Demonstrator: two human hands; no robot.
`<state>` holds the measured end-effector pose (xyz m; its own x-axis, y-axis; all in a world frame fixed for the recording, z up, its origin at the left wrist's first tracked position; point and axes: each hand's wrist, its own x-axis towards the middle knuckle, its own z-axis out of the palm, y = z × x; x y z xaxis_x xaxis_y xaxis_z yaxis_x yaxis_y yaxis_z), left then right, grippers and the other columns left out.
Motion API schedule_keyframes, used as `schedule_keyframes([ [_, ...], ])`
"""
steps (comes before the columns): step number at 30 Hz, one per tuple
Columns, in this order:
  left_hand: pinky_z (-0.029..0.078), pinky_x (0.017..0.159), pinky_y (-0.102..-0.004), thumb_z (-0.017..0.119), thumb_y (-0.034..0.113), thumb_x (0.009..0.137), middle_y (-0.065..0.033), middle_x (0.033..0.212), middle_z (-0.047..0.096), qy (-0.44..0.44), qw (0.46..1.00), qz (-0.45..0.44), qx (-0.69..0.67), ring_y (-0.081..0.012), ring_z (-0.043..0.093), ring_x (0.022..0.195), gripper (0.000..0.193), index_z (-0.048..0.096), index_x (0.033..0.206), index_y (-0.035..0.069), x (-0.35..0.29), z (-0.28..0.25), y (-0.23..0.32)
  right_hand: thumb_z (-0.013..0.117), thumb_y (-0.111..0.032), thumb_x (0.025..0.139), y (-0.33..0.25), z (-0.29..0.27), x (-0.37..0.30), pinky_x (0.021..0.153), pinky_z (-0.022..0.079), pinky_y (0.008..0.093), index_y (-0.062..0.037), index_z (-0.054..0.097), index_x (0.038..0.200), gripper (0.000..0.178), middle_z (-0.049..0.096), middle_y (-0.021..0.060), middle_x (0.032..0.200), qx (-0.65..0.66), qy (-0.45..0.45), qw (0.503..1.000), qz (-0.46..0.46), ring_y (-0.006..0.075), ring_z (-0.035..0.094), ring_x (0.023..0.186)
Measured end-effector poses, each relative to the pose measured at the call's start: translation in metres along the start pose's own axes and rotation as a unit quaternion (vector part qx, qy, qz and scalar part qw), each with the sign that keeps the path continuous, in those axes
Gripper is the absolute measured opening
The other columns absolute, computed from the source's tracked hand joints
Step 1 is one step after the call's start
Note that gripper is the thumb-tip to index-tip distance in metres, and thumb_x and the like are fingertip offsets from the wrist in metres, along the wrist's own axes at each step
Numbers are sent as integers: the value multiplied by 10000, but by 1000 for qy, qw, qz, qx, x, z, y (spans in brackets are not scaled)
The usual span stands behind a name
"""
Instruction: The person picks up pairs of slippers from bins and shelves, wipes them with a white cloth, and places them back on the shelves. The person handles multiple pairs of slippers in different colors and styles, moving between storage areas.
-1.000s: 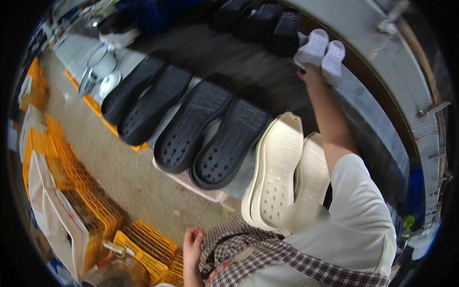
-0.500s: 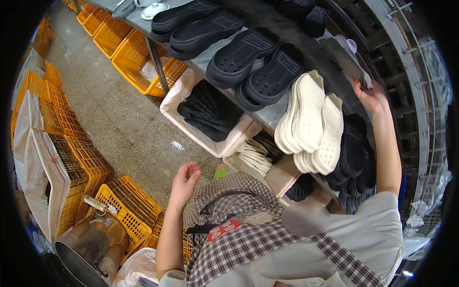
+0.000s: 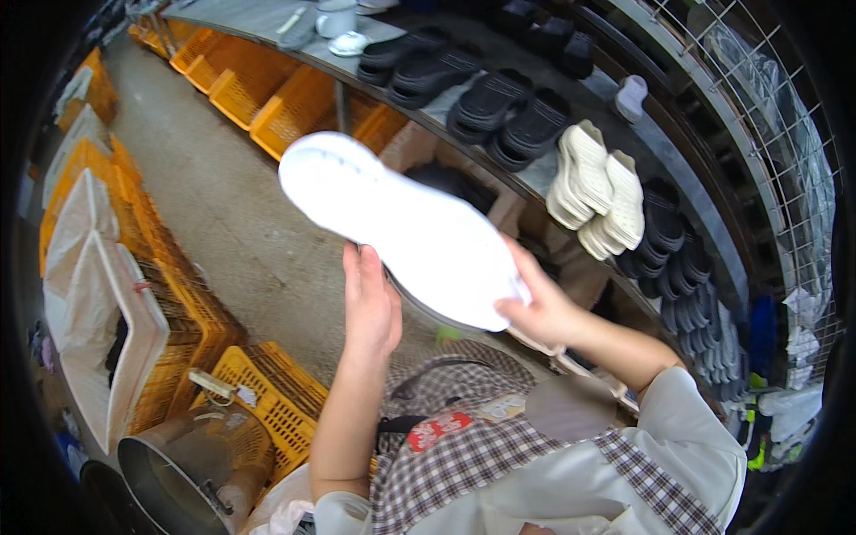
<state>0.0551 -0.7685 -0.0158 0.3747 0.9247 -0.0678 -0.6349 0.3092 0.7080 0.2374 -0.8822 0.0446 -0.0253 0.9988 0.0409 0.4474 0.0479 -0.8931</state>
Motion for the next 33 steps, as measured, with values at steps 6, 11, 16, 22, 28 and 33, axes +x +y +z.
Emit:
schedule_keyframes([
  [6, 396, 1011, -420, 515, 490, 909, -122, 1290, 474, 23, 996, 28, -84, -263, 471, 1198, 685, 307, 1367, 25, -8, -55, 12, 849, -473, 565, -17, 69, -1, 1018, 345, 445, 17, 257, 1387, 1125, 353, 247, 1287, -143, -73, 979, -126, 423, 376, 1202],
  [11, 542, 761, -379, 519, 354, 935, -116, 1011, 629, -17, 985, -13, -174, -242, 644, 845, 505, 412, 1329, 56, -19, -70, 15, 808, -351, 683, -27, 68, 13, 1007, 367, 392, -5, 393, 1309, 827, 454, 163, 1231, 66, -76, 988, -114, 294, 446, 1172],
  [16, 551, 771, -374, 517, 395, 925, -120, 1023, 641, -20, 980, -34, -193, -245, 651, 893, 525, 446, 1306, 41, -24, -55, 20, 621, -193, 888, -31, 65, 26, 990, 372, 330, -5, 373, 1367, 571, 456, 107, 1247, 122, -77, 983, -112, 192, 460, 1140],
  [22, 559, 799, -376, 499, 379, 930, -202, 1072, 641, -111, 970, -44, -210, -289, 661, 935, 494, 499, 1274, 24, -23, -39, 19, 515, -138, 957, -35, 63, 42, 960, 377, 287, 0, 448, 1336, 409, 469, 80, 1237, 224, -76, 969, -71, 156, 471, 1112],
  [28, 559, 798, -360, 513, 325, 932, -164, 1074, 644, -61, 976, -35, -208, -258, 660, 934, 438, 526, 1240, 13, -23, -28, 15, 513, -133, 955, -39, 58, 46, 935, 370, 266, 11, 488, 1303, 378, 481, 71, 1177, 215, -64, 971, -79, 152, 475, 1075],
  [33, 547, 816, -336, 506, 299, 943, -118, 1051, 644, -1, 972, -96, -215, -217, 647, 943, 380, 551, 1183, 8, -26, -19, 7, 541, -266, 948, -32, 61, 55, 841, 429, 262, 8, 474, 1312, 461, 480, 84, 1145, 189, -35, 980, -48, 146, 500, 995],
])
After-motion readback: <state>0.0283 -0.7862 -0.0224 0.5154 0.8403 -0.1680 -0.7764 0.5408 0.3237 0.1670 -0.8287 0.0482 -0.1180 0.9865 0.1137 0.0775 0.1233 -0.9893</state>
